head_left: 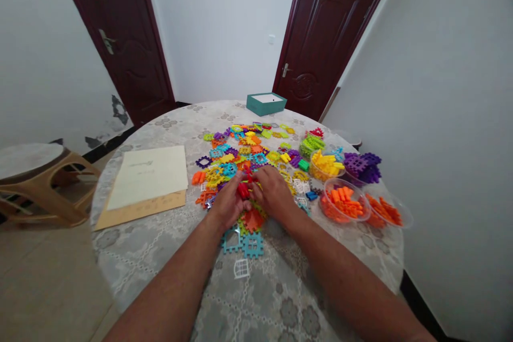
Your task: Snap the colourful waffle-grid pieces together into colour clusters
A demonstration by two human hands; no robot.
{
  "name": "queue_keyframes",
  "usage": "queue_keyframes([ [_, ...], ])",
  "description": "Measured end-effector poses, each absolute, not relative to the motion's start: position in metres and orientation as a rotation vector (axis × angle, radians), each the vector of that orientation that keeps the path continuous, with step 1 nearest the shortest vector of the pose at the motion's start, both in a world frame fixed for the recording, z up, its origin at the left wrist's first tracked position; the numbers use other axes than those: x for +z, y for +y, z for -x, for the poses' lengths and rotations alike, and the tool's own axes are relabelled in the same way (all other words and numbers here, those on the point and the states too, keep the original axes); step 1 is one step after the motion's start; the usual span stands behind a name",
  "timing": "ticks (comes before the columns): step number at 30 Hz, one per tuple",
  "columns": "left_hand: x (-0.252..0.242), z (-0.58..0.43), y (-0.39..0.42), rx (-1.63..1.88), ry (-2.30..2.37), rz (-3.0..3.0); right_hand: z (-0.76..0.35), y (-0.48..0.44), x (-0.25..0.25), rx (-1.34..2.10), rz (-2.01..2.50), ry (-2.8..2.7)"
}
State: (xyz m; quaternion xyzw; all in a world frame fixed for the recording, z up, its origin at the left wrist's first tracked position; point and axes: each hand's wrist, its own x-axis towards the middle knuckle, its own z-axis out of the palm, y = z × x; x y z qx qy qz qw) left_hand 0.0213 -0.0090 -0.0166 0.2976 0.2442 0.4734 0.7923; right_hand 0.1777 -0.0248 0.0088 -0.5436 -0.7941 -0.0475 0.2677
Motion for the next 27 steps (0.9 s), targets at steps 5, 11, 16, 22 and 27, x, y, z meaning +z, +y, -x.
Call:
queue_keyframes([
  [5, -0.021, -0.022, -0.004, 1.076, 0.49, -0.549, -0.153, -0.041, 0.013, 0.058, 1.249, -2.256],
  [11, -0.017, -0.016, -0.005, 1.103, 0.658, -0.549, -0.184, 0.004, 0.031, 0.19, 1.239, -2.127],
  [16, -0.005, -0.011, -0.01, 1.084, 0.739, -0.525, -0.236, 0.087, 0.029, -0.067, 2.066, -1.789],
  [22, -0.005, -0.012, -0.01, 1.07, 0.743, -0.519, -0.261, 0.134, -0.001, 0.048, 2.469, -1.635],
  [27, -0.004, -0.013, -0.012, 1.056, 0.763, -0.539, -0.256, 0.134, -0.017, 0.007, 2.49, -1.657],
])
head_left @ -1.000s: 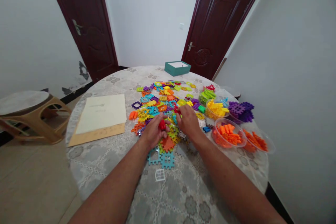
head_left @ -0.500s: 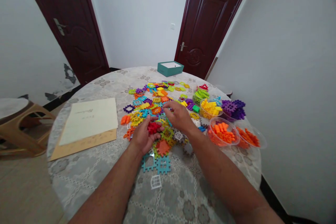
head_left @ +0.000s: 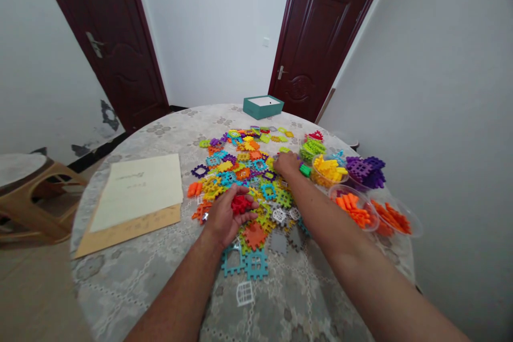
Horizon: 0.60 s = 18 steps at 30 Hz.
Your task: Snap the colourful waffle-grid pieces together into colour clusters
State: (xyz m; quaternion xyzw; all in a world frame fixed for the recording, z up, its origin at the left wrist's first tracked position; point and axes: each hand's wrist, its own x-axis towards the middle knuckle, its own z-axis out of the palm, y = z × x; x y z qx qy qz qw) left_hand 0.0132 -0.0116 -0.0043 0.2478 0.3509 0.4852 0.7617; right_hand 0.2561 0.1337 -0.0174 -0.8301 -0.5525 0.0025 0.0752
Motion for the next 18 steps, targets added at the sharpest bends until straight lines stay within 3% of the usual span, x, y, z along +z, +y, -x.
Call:
queue_keyframes([
  [14, -0.008, -0.012, -0.007, 1.086, 0.732, -0.503, -0.209, 0.048, -0.008, -0.18, 2.005, -1.983],
  [18, -0.007, -0.011, -0.007, 1.097, 0.721, -0.509, -0.194, 0.026, -0.006, -0.035, 1.745, -2.097],
])
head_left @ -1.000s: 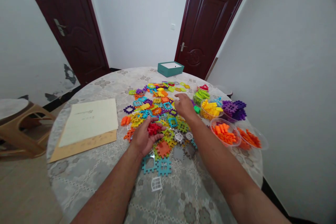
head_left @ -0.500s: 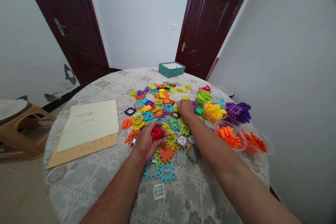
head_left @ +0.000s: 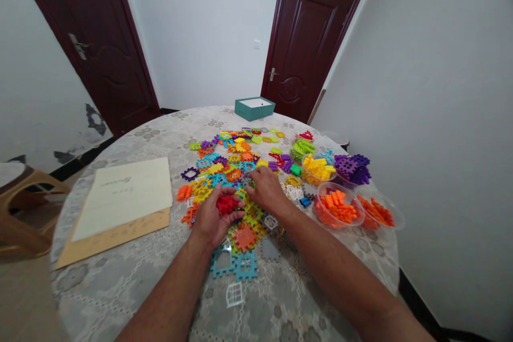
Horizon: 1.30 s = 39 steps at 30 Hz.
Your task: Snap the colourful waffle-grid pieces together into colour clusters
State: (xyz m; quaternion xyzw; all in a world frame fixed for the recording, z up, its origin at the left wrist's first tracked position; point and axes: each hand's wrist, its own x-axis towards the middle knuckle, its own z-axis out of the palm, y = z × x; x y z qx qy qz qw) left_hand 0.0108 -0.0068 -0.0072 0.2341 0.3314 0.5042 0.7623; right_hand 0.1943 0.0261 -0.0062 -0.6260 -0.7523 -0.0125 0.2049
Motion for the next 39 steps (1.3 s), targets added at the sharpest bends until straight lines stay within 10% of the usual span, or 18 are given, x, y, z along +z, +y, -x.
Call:
queue_keyframes([
  [17, -0.008, -0.012, -0.007, 1.075, 0.772, -0.509, -0.287, 0.128, -0.002, 0.054, 2.581, -1.782],
  [39, -0.011, -0.015, -0.007, 1.042, 0.748, -0.517, -0.302, 0.163, 0.014, 0.077, 2.44, -1.67],
])
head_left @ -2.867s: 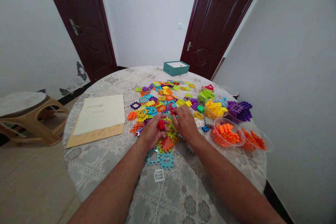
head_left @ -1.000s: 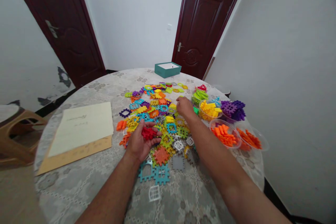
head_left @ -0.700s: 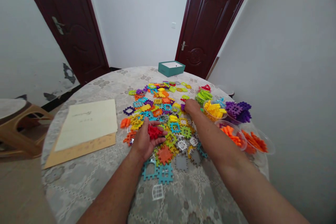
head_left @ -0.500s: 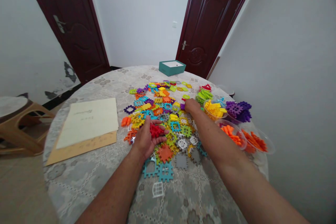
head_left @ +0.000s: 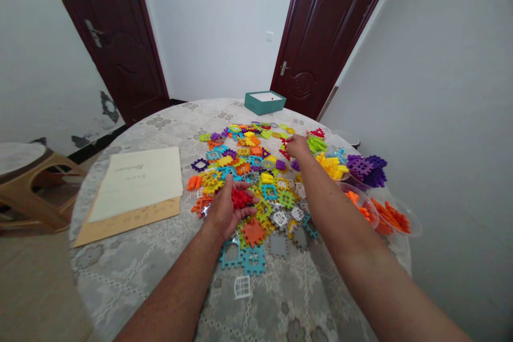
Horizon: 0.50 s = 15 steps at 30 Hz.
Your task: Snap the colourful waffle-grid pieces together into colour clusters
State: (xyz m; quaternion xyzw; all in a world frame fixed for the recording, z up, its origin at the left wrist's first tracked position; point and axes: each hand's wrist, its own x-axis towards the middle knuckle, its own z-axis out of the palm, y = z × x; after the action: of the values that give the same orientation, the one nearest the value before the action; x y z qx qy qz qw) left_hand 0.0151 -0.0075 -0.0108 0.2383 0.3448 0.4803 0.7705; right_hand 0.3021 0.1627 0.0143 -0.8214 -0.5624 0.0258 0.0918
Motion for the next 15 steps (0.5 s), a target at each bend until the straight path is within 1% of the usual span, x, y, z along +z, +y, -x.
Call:
queue_keyframes([
  [4, -0.01, -0.015, -0.008, 1.039, 0.75, -0.523, -0.314, 0.183, 0.012, 0.083, 2.513, -1.626],
  [15, -0.014, -0.017, -0.008, 1.043, 0.768, -0.539, -0.316, 0.202, -0.023, 0.14, 2.654, -1.678],
])
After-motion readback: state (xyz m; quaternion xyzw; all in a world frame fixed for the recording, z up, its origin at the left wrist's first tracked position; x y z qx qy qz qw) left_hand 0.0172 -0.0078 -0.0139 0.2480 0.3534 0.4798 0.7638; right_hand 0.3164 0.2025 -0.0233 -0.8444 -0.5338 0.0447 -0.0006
